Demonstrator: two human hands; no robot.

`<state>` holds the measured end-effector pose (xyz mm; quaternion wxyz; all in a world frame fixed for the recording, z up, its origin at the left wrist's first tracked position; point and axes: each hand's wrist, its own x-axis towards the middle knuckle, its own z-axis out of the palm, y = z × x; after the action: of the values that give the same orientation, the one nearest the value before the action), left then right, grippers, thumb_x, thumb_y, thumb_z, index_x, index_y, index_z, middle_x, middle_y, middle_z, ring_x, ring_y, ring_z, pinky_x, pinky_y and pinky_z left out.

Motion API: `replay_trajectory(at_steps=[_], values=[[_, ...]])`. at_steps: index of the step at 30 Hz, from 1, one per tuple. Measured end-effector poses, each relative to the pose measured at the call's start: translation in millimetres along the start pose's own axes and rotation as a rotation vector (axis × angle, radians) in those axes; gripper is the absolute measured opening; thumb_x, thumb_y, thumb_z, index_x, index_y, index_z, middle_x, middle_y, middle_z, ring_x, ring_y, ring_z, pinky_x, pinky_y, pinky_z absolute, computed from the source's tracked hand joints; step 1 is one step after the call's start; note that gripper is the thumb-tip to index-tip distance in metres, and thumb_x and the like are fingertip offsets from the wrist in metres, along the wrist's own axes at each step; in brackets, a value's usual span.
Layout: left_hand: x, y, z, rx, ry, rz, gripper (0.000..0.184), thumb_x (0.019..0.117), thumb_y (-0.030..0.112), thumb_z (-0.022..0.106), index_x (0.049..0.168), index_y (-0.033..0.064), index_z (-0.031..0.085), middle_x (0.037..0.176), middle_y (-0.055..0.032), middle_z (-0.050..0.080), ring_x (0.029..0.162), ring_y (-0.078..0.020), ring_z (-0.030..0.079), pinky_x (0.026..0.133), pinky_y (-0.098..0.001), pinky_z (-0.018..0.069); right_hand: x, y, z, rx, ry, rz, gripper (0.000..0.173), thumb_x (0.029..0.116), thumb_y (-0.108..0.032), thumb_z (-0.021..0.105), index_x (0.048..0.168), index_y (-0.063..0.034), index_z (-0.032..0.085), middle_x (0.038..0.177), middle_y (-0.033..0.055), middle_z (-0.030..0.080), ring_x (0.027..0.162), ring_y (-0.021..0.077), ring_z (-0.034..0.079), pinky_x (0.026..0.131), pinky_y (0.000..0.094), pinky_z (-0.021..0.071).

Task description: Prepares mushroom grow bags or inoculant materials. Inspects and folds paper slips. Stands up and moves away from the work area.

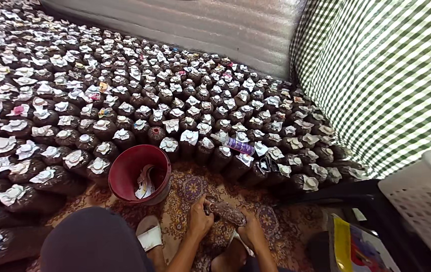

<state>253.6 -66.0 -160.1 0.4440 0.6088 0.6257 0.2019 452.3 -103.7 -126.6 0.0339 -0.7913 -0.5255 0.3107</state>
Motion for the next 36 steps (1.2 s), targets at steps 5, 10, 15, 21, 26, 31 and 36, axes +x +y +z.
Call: replay_trajectory(at_steps=[5,10,15,21,26,31,36], values=[[-3,0,-6,0.024,-0.033,0.021,0.063,0.0791,0.017,0.075,0.139,0.0081,0.058,0.148,-0.0071,0.056,0.134,-0.0204,0.056,0.112,-0.0391,0.0453,4,15,24,0.397,-0.018,-0.086,0.057,0.0729,0.005,0.069,0.129,-0.0013,0.065,0.124,0.0171,0.069,0.117,0.0243,0.066,0.103,0.0459,0.0531],[-16,27,-30,0.050,-0.016,0.111,0.067,0.0806,0.026,0.075,0.143,0.0112,0.054,0.142,-0.0072,0.059,0.130,-0.0206,0.057,0.110,-0.0390,0.0463,-5,16,20,0.889,-0.112,0.057,0.078,0.0604,0.015,0.072,0.135,0.0028,0.056,0.121,0.0178,0.069,0.104,0.0239,0.071,0.084,0.0422,0.0622],[-40,65,-31,0.096,-0.302,0.237,0.070,0.0833,0.031,0.078,0.145,0.0104,0.053,0.140,-0.0099,0.061,0.128,-0.0250,0.060,0.108,-0.0464,0.0487,-21,2,-10,1.409,-0.285,-0.016,0.070,0.0587,0.017,0.076,0.124,0.0043,0.053,0.110,0.0180,0.072,0.098,0.0277,0.073,0.083,0.0458,0.0632],[-46,66,-3,0.030,-0.018,0.194,0.062,0.0738,0.023,0.081,0.130,0.0035,0.062,0.123,-0.0144,0.068,0.112,-0.0297,0.066,0.096,-0.0485,0.0544,-41,-30,-23,1.453,-0.165,-0.037,0.093,0.0640,0.006,0.078,0.144,0.0011,0.032,0.115,0.0187,0.068,0.096,0.0264,0.073,0.079,0.0429,0.0637],[-36,74,8,0.087,0.208,0.310,0.049,0.0703,0.015,0.079,0.117,0.0035,0.067,0.115,-0.0128,0.068,0.104,-0.0286,0.068,0.086,-0.0457,0.0578,-45,-62,-6,1.417,0.184,0.014,0.114,0.0648,-0.012,0.092,0.155,-0.0020,0.024,0.132,0.0199,0.061,0.114,0.0250,0.067,0.093,0.0414,0.0603],[-34,75,5,-0.016,0.081,0.391,0.068,0.0731,0.028,0.089,0.129,-0.0002,0.062,0.130,-0.0142,0.066,0.118,-0.0272,0.065,0.099,-0.0448,0.0554,14,-43,-28,1.374,0.350,0.127,0.081,0.0770,0.001,0.083,0.143,0.0058,0.036,0.106,0.0237,0.069,0.085,0.0290,0.072,0.071,0.0453,0.0632],[-10,58,-34,-0.104,0.225,0.267,0.056,0.0847,0.021,0.077,0.135,0.0020,0.060,0.139,-0.0117,0.062,0.128,-0.0236,0.060,0.107,-0.0439,0.0514,114,-19,-111,1.003,0.263,0.202,0.056,0.0854,-0.007,0.076,0.135,0.0052,0.052,0.102,0.0212,0.070,0.084,0.0280,0.071,0.072,0.0456,0.0612]])
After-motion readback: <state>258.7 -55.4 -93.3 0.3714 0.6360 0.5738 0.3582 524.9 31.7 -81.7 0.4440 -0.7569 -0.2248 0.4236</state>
